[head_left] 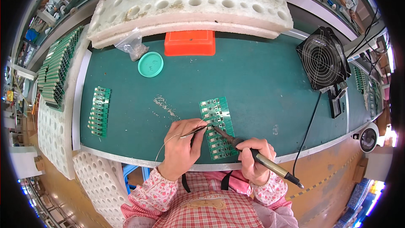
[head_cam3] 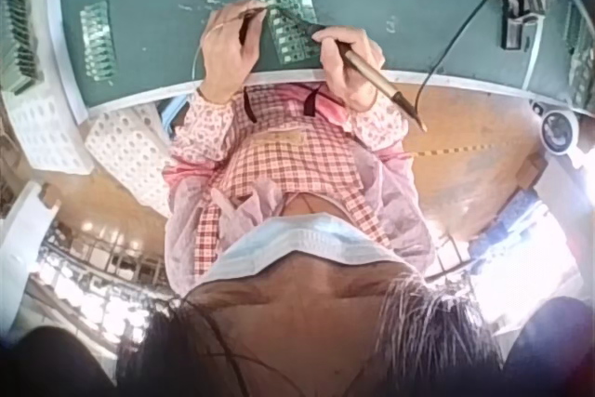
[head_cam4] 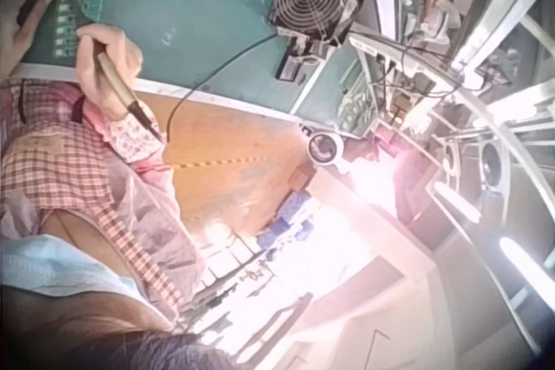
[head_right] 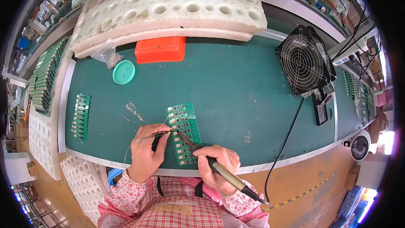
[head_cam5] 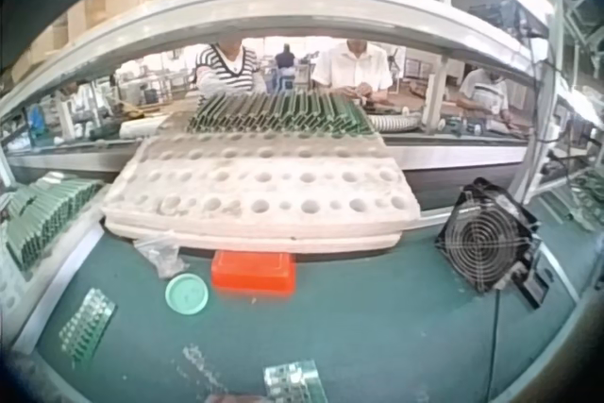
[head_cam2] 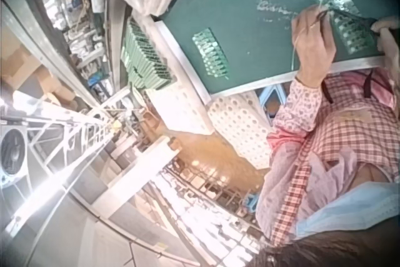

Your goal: The person solders electronic components onto circuit board strips using a soldering iron and solder wire.

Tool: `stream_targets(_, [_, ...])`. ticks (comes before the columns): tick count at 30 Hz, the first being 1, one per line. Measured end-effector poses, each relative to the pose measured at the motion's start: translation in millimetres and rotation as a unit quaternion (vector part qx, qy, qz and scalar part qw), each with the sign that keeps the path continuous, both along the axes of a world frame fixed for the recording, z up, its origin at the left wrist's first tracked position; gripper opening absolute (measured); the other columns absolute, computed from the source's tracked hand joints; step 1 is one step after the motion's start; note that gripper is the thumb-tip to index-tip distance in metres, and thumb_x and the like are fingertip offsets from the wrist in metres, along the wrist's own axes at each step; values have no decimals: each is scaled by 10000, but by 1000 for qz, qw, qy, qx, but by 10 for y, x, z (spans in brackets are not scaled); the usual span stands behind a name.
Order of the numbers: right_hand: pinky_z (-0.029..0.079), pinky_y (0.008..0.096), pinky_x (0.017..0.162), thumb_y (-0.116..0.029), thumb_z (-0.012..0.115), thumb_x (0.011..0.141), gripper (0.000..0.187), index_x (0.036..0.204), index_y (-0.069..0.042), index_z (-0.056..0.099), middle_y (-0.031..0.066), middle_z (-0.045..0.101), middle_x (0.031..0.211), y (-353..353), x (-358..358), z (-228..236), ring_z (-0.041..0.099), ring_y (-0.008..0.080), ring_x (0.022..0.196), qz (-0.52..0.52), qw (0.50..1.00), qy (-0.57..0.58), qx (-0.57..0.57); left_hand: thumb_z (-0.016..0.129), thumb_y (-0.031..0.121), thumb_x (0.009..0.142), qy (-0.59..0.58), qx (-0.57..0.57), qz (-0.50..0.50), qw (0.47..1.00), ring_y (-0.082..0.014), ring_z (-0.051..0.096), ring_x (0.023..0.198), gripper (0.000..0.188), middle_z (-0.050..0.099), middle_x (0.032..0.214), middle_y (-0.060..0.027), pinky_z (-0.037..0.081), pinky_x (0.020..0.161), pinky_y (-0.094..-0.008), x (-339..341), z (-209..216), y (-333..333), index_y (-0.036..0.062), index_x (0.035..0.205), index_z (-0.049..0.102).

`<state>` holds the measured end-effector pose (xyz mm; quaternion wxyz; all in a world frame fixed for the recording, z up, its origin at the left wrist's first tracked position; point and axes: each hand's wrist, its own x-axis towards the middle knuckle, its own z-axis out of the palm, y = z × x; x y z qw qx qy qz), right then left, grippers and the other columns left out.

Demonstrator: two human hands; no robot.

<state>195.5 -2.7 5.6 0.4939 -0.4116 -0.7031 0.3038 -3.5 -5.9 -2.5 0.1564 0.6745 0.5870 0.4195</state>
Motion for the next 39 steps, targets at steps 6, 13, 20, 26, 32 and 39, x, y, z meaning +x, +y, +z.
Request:
stream_targets(6, [455, 312, 469, -49, 686, 881, 68, 927, -24, 643, 82, 641, 654, 39, -51, 1, 578, 183, 477, 5, 1000, -11, -16, 705, -67, 809, -2, 3, -2, 1000, -296, 674, 852, 152, 725, 989, -111, 505, 759, -363, -4, -5, 1, -1, 946, 703])
stream_targets(13, [438, 323, 436, -37, 697, 849, 81, 914, -29, 650, 52, 639, 666, 110, -48, -17, 559, 179, 466, 40, 997, -28, 59, 714, -70, 804, -6, 4, -1, 1000, -288, 669, 837, 186, 726, 990, -104, 503, 747, -359, -14, -24, 3, 7, 973, 702])
stream_targets(20, [430, 323, 432, -13, 713, 795, 131, 908, -44, 654, 33, 610, 642, 156, -54, 38, 542, 191, 455, 75, 992, -53, 82, 717, -68, 805, -9, 1, 0, 1000, -289, 666, 832, 203, 722, 982, -100, 505, 748, -359, -10, -15, 6, 19, 988, 703])
stream_targets(26, [425, 323, 431, -38, 703, 817, 115, 921, -46, 653, 27, 569, 599, 103, 16, 31, 531, 186, 446, 39, 992, -44, 110, 712, -59, 815, -6, -4, -3, 1000, -292, 667, 842, 193, 722, 983, -101, 504, 751, -360, -11, -8, 8, 18, 992, 701])
stream_targets(32, [426, 330, 444, -33, 720, 821, 167, 972, -44, 651, 35, 564, 615, 27, 98, -16, 526, 195, 462, -8, 995, -64, 79, 710, -56, 816, -5, -3, -9, 1000, -291, 674, 853, 172, 723, 988, -104, 504, 754, -365, -10, 0, 9, 11, 974, 699])
stream_targets(39, [517, 404, 756, -90, 846, 735, 672, 1333, -33, 544, 155, 624, 1078, 37, -35, -1, 630, 310, 872, 12, 979, -198, 42, 715, -50, 813, -8, -4, 6, 1000, -294, 674, 878, 183, 722, 989, -104, 512, 778, -367, -50, 22, -48, 21, 980, 690])
